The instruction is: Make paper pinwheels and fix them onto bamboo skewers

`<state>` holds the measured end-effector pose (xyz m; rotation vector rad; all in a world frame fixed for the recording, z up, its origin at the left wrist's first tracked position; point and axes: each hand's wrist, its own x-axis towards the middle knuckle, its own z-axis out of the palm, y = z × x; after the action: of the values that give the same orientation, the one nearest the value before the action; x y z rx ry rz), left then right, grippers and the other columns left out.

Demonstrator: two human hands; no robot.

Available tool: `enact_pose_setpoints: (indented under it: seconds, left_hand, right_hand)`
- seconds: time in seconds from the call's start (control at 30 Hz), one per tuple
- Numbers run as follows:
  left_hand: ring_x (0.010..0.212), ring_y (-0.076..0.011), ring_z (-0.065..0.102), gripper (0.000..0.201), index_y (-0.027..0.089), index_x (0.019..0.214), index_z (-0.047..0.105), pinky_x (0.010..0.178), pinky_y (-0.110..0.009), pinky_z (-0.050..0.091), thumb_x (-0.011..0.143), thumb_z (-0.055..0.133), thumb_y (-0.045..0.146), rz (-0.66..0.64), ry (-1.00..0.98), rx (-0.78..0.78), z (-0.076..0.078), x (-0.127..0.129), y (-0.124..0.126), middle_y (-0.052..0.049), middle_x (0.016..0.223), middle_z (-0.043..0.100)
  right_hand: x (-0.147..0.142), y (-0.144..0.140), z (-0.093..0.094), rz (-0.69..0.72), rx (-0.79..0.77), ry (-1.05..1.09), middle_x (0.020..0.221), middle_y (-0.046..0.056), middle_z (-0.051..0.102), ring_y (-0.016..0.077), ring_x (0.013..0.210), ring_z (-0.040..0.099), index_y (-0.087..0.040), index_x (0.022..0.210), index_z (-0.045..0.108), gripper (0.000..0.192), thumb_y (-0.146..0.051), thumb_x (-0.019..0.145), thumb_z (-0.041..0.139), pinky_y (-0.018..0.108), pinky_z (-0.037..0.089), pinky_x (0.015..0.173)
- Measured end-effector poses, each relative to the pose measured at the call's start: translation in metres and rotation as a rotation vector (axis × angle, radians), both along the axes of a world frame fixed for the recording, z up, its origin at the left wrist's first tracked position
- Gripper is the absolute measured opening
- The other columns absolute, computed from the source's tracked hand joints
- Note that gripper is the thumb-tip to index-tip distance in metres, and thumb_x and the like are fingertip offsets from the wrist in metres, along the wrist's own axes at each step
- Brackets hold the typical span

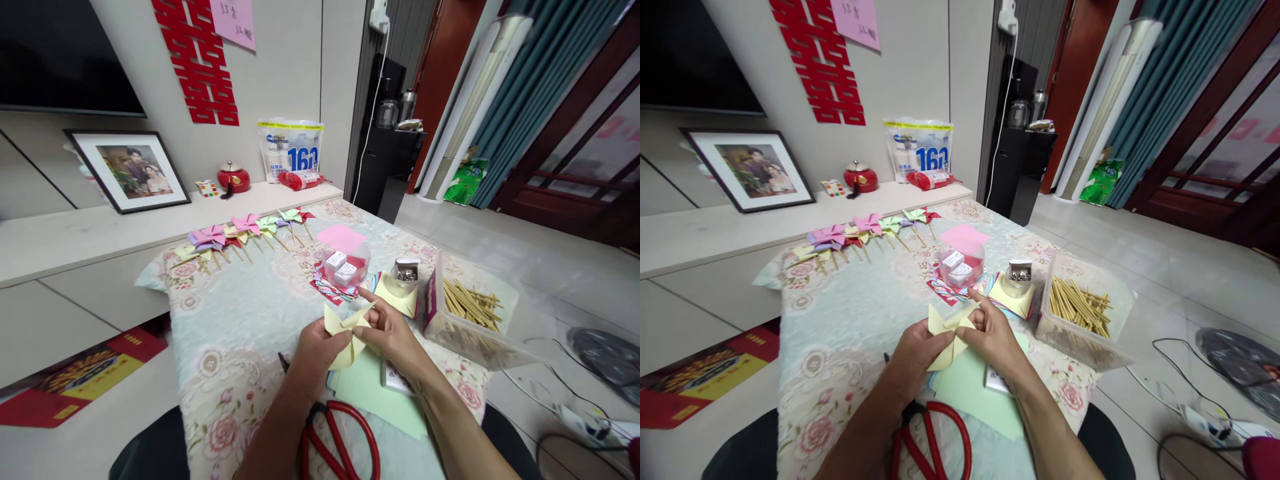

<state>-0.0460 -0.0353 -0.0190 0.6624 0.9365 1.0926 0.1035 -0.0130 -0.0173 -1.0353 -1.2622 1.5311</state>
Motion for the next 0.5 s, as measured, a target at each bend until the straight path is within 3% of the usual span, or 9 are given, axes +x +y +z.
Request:
enact_pose_setpoints:
  seconds: [0.3, 0.5]
  left_hand:
    - [0.061, -0.0210, 0.067, 0.038, 0.011, 0.095, 0.071, 0.062, -0.030, 0.051, 0.064, 0.080, 0.031, -0.027, 0.069, 0.004, 0.0009, -0.0004, 0.0003, -0.006, 0.072, 0.074]
    - [0.066, -0.0234, 0.069, 0.041, 0.015, 0.096, 0.069, 0.060, -0.031, 0.052, 0.063, 0.082, 0.035, -0.054, 0.064, -0.040, 0.0044, -0.0011, 0.0008, -0.006, 0.074, 0.074]
  right_hand:
    - [0.0004, 0.0015, -0.0054, 0.007, 0.011, 0.051, 0.073, -0.006, 0.061, 0.0140, 0.069, 0.062, -0.022, 0.144, 0.042, 0.079, -0.023, 0.073, 0.076, 0.024, 0.046, 0.062]
    - [-0.0002, 0.0035, -0.0031, 0.010, 0.009, 0.110, 0.080, -0.002, 0.072, 0.0186, 0.076, 0.069, -0.020, 0.124, 0.057, 0.057, -0.016, 0.068, 0.072, 0.028, 0.051, 0.070]
